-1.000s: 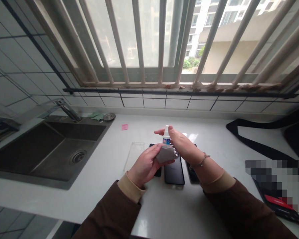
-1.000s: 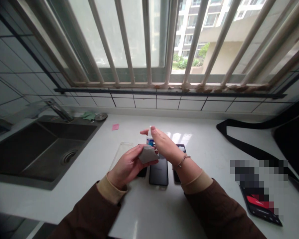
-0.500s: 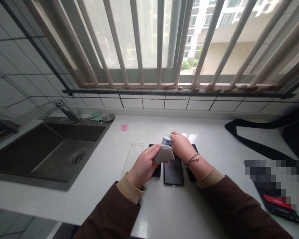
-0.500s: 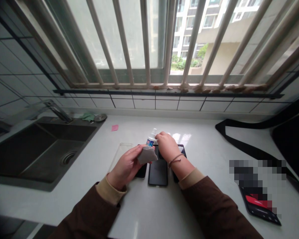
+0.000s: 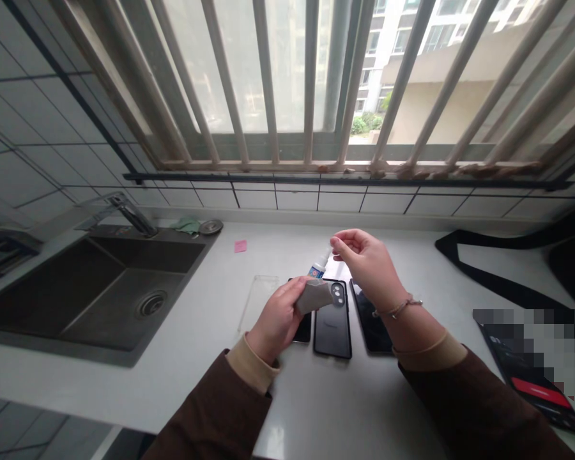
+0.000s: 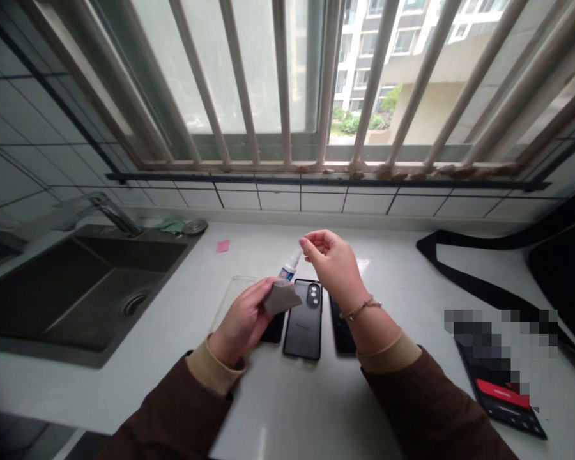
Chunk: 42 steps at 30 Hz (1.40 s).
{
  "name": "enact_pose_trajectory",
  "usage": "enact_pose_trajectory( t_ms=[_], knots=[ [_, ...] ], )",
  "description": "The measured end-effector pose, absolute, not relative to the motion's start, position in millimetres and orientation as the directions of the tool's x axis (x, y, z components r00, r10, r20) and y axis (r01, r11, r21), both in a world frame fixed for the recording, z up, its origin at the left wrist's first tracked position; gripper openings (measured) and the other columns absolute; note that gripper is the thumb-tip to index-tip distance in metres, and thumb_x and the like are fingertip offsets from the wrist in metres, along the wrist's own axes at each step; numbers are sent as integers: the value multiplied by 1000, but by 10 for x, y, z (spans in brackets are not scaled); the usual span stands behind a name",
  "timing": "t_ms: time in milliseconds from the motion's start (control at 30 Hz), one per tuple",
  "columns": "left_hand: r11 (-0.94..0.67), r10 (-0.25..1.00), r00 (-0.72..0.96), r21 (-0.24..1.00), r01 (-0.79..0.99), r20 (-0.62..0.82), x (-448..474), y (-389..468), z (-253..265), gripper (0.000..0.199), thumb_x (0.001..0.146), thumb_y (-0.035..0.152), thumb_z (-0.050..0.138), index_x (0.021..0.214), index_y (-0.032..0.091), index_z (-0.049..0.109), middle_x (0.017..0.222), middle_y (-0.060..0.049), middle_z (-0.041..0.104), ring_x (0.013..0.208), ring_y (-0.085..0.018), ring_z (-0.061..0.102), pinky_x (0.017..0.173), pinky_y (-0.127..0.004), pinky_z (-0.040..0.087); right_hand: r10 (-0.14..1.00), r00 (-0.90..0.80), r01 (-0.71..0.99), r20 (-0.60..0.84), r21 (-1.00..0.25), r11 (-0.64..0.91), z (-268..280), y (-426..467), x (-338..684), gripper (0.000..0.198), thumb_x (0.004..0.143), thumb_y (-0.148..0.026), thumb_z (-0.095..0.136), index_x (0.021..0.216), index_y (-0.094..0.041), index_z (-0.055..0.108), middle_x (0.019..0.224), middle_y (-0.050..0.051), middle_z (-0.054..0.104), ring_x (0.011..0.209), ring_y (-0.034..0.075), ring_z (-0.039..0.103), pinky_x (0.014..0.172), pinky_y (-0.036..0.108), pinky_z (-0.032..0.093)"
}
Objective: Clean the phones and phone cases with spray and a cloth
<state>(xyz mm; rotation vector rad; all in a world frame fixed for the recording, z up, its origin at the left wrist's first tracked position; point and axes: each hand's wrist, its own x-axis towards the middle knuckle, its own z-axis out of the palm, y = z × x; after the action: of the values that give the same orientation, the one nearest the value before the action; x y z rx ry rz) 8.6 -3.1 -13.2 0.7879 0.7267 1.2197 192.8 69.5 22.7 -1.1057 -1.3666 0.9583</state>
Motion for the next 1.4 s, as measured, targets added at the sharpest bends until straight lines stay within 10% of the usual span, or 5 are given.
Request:
enact_pose_trajectory(
  t_ms=[400, 733, 967, 1400],
  knots=[
    [-142, 973, 159, 975, -169, 169, -22, -35, -250, 26, 97, 43, 69, 93, 20, 81, 105, -12, 76, 101, -27, 66, 95, -38, 51, 968, -23, 238, 248, -940, 247, 109, 666, 1867, 44, 94, -58, 70, 107, -17, 79, 97, 10, 80, 78, 22, 74, 76, 39, 64],
    [-35, 994, 76, 913, -407, 72, 81, -6, -181, 23, 97, 38, 68, 87, 19, 79, 91, -6, 75, 92, -23, 66, 92, -32, 53, 966, -248, 92, 75, -991, 101, 57, 441, 1595, 71, 88, -52, 79, 146, -24, 49, 84, -2, 71, 69, 18, 70, 58, 28, 56],
    [-39, 995, 65, 906, -422, 74, 99, -18, -196, 22, 98, 39, 67, 96, 23, 82, 109, -9, 79, 106, -28, 70, 100, -37, 51, 972, -174, 13, 157, -987, 161, 2, 379, 1524, 64, 87, -50, 80, 137, -23, 51, 73, -7, 62, 62, 16, 65, 53, 25, 50],
    [70, 992, -58, 877, -476, -110, 83, 85, -225, 20, 93, 35, 72, 93, 15, 76, 103, -10, 79, 104, -24, 71, 103, -37, 53, 939, -24, 217, 343, -915, 339, 60, 656, 1681, 61, 88, -35, 78, 140, -27, 48, 118, 8, 77, 109, 24, 74, 93, 40, 64]
  ],
)
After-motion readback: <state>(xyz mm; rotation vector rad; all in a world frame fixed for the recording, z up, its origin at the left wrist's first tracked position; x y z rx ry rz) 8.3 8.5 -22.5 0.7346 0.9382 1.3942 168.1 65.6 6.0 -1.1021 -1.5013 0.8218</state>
